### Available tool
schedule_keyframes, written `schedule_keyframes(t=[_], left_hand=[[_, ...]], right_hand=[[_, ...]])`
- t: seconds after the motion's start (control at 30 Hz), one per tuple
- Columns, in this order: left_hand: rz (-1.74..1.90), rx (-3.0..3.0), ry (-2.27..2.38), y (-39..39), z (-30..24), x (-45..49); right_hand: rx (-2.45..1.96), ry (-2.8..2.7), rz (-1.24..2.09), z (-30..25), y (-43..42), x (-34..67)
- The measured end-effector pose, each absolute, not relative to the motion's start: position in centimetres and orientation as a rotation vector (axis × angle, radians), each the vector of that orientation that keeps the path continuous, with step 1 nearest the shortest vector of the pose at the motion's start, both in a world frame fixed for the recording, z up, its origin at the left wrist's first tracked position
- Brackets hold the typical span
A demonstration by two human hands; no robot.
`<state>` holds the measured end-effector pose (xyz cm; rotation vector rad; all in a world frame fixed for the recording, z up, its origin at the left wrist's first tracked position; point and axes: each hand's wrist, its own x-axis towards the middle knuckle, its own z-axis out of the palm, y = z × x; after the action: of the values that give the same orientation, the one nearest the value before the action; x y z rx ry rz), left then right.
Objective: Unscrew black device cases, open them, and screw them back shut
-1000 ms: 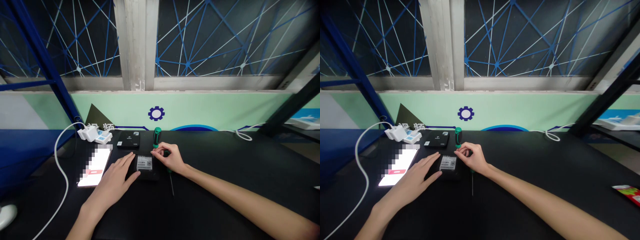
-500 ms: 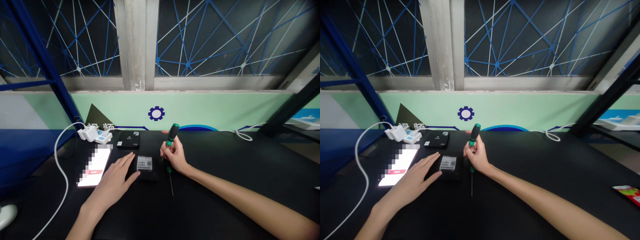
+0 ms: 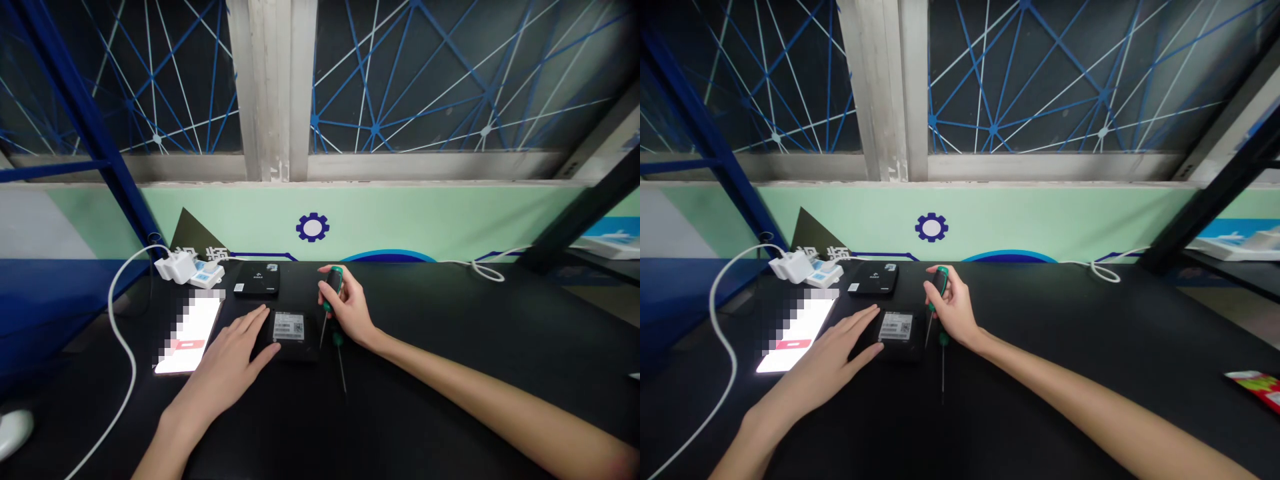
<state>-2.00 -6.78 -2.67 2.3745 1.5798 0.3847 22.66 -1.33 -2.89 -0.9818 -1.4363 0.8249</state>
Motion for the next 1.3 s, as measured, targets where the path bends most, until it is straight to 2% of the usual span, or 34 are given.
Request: schedule_keyframes(t=[0.43,1.3], left_hand=[[0.41,2.389,1.567,-6.8,-2.6,-1.9],[0.406,2.369,1.565,-6.9,-2.6,-2.0]], right_hand=[[-1.387,-1.874,0.238,-4.4,-0.5,22.9],[-1.513,-2.124,0.219,-3.2,-0.1,23.3]])
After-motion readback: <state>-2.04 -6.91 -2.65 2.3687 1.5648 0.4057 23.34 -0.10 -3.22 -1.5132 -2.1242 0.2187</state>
